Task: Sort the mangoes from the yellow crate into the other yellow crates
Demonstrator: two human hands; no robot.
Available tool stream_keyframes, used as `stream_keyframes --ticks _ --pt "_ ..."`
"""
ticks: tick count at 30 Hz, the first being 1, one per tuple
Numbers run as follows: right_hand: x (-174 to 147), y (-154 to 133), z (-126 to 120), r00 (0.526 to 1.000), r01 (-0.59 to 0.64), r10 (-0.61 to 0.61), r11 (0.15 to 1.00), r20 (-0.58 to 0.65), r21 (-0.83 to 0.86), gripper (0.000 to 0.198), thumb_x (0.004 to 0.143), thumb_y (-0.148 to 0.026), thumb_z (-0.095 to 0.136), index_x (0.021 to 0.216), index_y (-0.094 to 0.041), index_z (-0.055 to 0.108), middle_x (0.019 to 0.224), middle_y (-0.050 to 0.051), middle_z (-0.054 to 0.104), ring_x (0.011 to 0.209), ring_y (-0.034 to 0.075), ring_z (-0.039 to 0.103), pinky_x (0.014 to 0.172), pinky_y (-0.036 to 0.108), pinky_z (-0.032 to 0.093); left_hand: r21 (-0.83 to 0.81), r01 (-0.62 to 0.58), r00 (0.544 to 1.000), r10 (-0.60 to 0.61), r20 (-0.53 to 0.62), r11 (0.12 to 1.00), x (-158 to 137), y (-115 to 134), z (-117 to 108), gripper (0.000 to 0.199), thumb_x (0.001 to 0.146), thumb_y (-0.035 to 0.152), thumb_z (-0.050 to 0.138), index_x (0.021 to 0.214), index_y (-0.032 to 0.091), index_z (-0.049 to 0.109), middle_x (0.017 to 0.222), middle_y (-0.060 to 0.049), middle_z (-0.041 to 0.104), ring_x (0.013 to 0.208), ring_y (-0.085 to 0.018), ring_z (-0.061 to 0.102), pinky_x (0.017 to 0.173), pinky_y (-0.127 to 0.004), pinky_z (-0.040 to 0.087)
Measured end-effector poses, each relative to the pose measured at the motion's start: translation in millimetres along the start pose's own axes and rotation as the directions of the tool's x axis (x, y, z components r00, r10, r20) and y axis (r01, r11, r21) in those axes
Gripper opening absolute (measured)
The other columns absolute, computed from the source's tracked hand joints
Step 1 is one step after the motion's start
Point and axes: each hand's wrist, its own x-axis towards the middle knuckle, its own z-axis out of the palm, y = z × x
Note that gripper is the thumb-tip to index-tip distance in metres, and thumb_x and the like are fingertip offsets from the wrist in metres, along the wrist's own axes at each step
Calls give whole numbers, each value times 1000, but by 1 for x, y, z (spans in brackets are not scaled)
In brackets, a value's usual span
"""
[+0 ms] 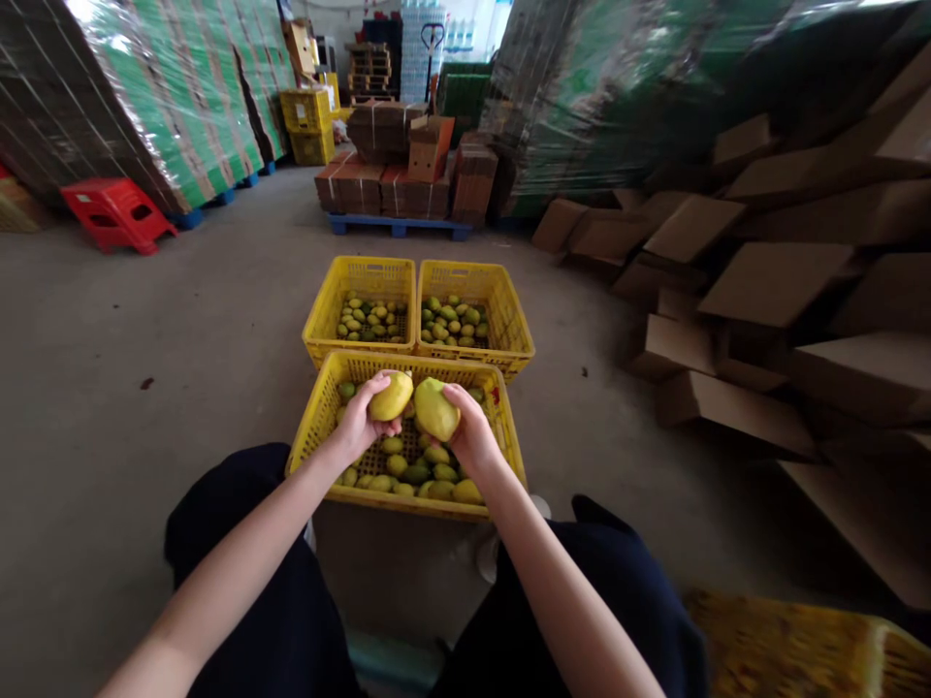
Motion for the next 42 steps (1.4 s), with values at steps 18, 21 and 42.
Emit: stream_keyframes --ticks 18,21,42 --pt "12 16 5 994 -41 95 745 -45 666 28 74 -28 53 98 -17 65 87 6 74 76 19 69 62 28 58 -676 6 981 -134 -137 737 11 -24 19 25 84 23 47 92 15 70 84 -7 72 72 -16 68 64 -26 58" --pt "14 16 6 992 -38 112 732 -64 680 26 75 -28 52 94 -17 65 84 6 74 73 18 69 60 27 58 -687 8 975 -158 -156 726 13 -24 21 26 84 23 46 88 15 70 81 -6 72 68 -16 68 60 -25 57" --pt "15 7 -1 990 -11 106 731 -98 682 26 84 -38 55 97 -18 64 84 6 73 75 17 68 59 26 57 -698 -76 978 -82 -190 712 15 7 1 32 84 22 47 107 11 65 87 -10 71 83 -18 70 68 -25 59"
